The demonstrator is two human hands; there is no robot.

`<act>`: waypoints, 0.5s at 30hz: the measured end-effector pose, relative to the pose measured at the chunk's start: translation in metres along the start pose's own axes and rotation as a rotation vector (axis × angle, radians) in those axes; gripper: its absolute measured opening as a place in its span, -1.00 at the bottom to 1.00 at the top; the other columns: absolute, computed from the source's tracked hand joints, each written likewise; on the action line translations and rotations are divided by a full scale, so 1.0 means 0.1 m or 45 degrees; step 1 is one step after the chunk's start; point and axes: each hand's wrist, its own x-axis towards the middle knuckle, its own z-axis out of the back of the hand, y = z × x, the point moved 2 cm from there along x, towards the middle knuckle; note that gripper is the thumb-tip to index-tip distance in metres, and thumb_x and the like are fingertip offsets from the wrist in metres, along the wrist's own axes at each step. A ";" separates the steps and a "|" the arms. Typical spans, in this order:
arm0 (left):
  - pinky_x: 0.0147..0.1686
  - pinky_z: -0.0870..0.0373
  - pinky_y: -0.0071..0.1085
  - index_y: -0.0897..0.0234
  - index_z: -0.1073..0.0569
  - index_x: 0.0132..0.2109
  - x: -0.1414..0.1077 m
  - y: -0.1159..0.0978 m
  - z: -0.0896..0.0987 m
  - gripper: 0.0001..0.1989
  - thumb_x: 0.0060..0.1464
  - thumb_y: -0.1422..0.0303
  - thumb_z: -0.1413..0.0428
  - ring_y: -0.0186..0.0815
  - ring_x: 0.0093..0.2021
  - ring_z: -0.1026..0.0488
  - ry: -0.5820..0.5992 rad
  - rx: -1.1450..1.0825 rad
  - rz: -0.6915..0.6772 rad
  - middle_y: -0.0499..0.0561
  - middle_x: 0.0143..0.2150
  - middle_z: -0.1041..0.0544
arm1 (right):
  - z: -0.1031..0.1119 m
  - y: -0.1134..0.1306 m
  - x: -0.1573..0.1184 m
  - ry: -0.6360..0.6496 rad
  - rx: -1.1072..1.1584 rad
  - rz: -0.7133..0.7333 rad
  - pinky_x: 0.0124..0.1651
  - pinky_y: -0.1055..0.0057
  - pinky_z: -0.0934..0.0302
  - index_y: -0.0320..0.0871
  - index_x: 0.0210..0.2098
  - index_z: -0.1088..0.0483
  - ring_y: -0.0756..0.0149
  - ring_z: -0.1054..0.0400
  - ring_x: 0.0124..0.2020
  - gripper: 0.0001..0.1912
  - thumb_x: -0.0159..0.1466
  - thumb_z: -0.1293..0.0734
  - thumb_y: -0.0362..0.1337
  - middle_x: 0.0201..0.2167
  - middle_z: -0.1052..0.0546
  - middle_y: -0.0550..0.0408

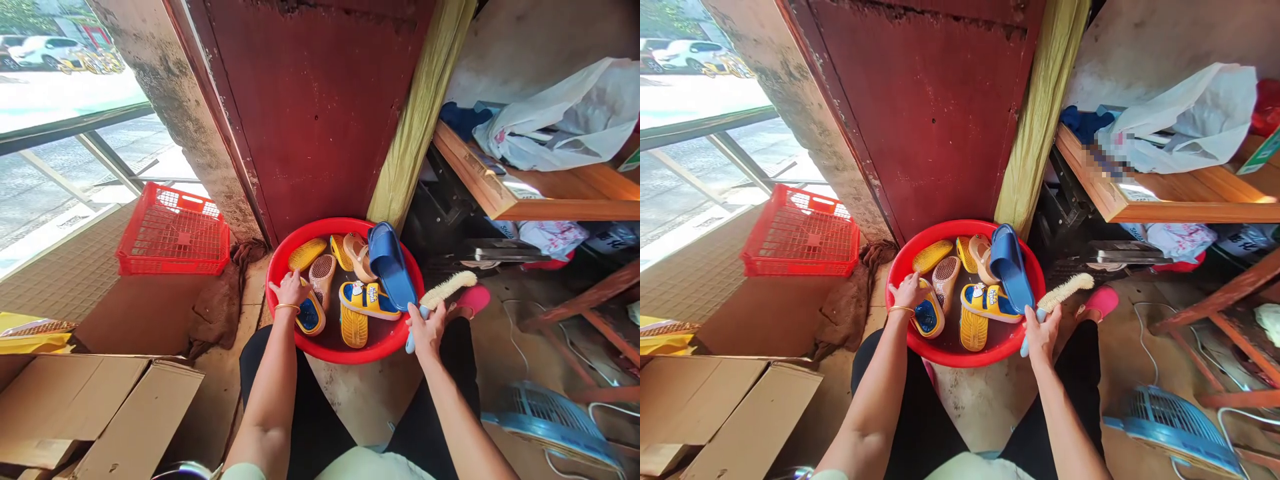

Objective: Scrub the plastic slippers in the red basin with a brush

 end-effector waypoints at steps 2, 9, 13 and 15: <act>0.27 -0.06 0.26 0.08 -0.37 0.27 0.01 0.00 -0.07 -0.34 0.01 0.15 -0.25 0.17 0.37 -0.22 0.152 0.033 -0.076 0.27 0.38 -0.32 | 0.03 -0.03 -0.02 -0.067 -0.098 0.039 -0.30 0.18 -0.43 -0.28 0.38 0.03 0.03 -0.54 -0.36 -0.04 0.20 -0.35 0.11 -0.22 -0.60 -0.12; 0.20 -0.23 0.05 0.15 -0.27 0.35 0.07 0.04 -0.16 -0.18 -0.04 0.08 -0.26 0.20 0.41 -0.16 0.305 0.005 -0.045 0.36 0.41 -0.23 | -0.29 0.28 -0.27 -0.001 -0.513 0.571 0.08 0.02 -0.37 -0.28 0.44 0.03 -0.16 -0.43 0.12 -0.22 0.36 -0.23 -0.05 0.18 -0.43 -0.38; 0.16 -0.27 -0.04 0.13 -0.28 0.33 0.01 0.02 -0.17 -0.17 -0.07 0.03 -0.28 0.19 0.34 -0.26 0.285 0.000 -0.093 0.34 0.36 -0.28 | -0.67 0.39 -0.37 0.421 -0.778 0.855 -0.05 0.19 -0.45 -0.07 0.47 0.01 0.02 -0.52 -0.03 -0.32 0.40 -0.18 -0.21 0.14 -0.46 -0.21; 0.14 -0.30 -0.05 0.11 -0.29 0.32 -0.03 0.00 -0.16 -0.19 -0.06 0.07 -0.29 0.18 0.32 -0.28 0.232 -0.018 -0.131 0.32 0.34 -0.30 | -0.76 0.37 -0.35 0.487 -0.934 0.853 -0.16 0.26 -0.47 0.01 0.49 0.07 0.10 -0.56 -0.16 -0.24 0.36 -0.26 -0.23 0.13 -0.46 -0.16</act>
